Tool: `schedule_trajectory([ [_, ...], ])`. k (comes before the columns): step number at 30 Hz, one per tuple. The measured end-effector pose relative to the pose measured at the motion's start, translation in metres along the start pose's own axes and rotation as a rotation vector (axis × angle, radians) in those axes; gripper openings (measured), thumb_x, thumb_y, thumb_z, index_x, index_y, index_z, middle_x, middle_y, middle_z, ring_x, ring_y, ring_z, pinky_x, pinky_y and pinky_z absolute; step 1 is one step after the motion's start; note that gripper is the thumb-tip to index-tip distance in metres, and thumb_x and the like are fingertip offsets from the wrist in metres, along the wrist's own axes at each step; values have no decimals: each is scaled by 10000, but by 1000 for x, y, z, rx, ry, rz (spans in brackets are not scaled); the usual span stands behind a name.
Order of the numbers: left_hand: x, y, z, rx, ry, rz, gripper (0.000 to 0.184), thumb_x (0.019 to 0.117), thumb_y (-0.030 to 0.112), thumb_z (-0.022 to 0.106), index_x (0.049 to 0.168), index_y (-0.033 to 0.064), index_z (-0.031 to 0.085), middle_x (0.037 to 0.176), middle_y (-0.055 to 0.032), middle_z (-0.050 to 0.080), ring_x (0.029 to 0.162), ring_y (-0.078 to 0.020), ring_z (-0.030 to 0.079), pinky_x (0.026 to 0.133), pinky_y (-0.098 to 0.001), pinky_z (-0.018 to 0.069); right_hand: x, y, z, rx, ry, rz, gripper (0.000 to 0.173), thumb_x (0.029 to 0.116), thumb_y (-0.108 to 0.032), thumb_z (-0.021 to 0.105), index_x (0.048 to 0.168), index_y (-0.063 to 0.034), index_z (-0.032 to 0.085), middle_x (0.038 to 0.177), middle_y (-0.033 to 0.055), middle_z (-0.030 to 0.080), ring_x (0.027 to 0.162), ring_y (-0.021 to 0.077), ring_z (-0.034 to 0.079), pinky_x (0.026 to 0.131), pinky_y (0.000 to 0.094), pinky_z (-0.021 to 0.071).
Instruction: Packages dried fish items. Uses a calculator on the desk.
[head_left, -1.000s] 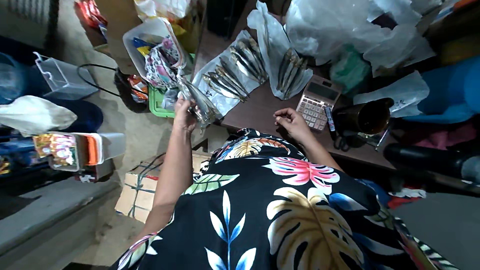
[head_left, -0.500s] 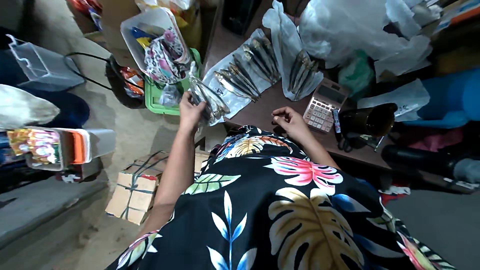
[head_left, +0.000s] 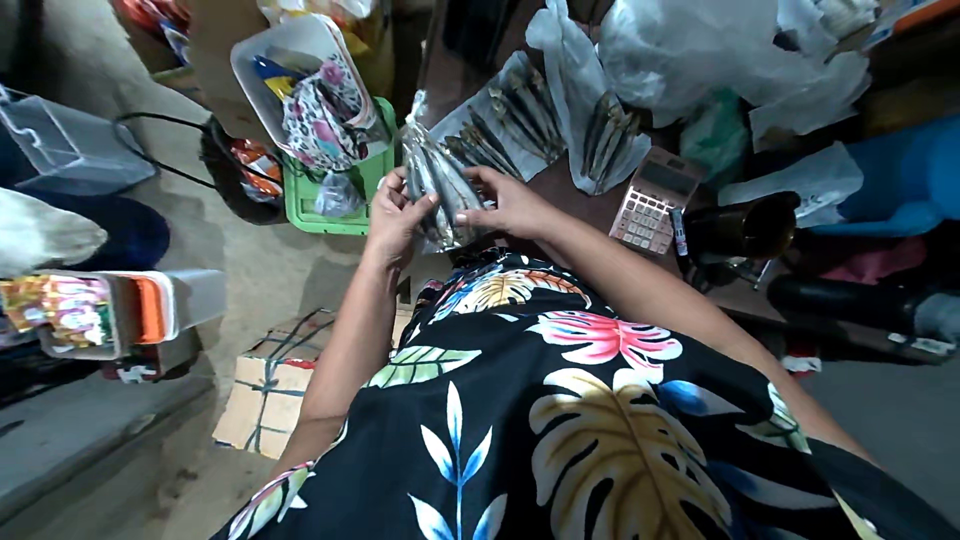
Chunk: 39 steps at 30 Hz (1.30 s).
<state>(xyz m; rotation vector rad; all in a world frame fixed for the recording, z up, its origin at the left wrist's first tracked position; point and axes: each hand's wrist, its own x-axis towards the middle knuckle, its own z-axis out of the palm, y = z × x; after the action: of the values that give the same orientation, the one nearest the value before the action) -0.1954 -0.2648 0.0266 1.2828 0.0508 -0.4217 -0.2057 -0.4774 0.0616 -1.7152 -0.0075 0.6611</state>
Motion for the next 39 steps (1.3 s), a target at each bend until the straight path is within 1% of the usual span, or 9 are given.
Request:
schedule_trajectory([
  [17,-11,-9,6,-239,-25,-101,283,983,-1,582,1255,74,549,1029,-12,730,876,-97,706,812,-285,603,-10,-1,7,356,58,130,499,941,-14,699,1395,44,502,1167,149,690,965,138,699,880,307,592],
  [19,-11,-10,8,-204,-24,-128,316,984,26,589,1281,95,508,1050,-3,713,839,-75,687,741,-246,583,-9,-3,9,309,86,128,496,935,-19,711,1386,50,515,1184,158,685,986,137,694,895,304,584],
  [24,-8,-7,17,-139,16,-181,452,935,-21,655,1321,80,445,1093,-36,697,899,-116,709,779,-298,612,-11,-10,10,179,35,71,459,973,-96,689,1386,35,539,1255,167,653,1058,156,675,936,318,568],
  [28,-3,-10,14,-225,50,-153,375,1000,43,589,1340,98,442,1097,-27,689,907,-114,696,812,-301,597,-9,-14,7,143,60,41,501,983,-67,665,1445,26,495,1312,183,628,1101,176,669,955,326,563],
  [30,-3,-11,15,-108,131,-129,406,1014,113,582,1393,82,441,1193,-33,615,948,-96,634,816,-276,554,-8,-13,6,142,101,35,501,982,-54,658,1447,25,490,1309,192,624,1095,180,669,946,327,564],
  [32,-4,-9,15,34,195,-138,534,1034,214,564,1501,36,378,1435,-129,485,1210,-179,579,985,-349,525,-7,-12,5,105,133,16,512,980,-61,663,1455,17,488,1320,196,615,1091,195,667,944,342,566],
  [33,-5,-6,17,56,198,-145,525,1060,265,507,1511,38,365,1455,-134,468,1218,-178,574,990,-347,516,-7,-12,4,56,134,-7,534,977,-81,669,1469,5,482,1333,194,613,1083,202,668,940,355,565],
  [36,-6,3,21,-112,75,-186,526,1105,451,235,1428,99,454,1274,-32,593,1073,-123,630,913,-318,546,-9,-19,4,-99,53,-122,553,962,-160,709,1458,-4,521,1354,186,618,1089,220,682,919,383,585],
  [39,-1,0,22,-265,98,-210,362,1114,372,316,1277,118,515,996,-12,674,881,-102,676,769,-290,587,-10,-25,5,-194,56,-225,387,985,-212,689,1306,1,654,1266,161,669,1013,190,704,878,355,600],
])
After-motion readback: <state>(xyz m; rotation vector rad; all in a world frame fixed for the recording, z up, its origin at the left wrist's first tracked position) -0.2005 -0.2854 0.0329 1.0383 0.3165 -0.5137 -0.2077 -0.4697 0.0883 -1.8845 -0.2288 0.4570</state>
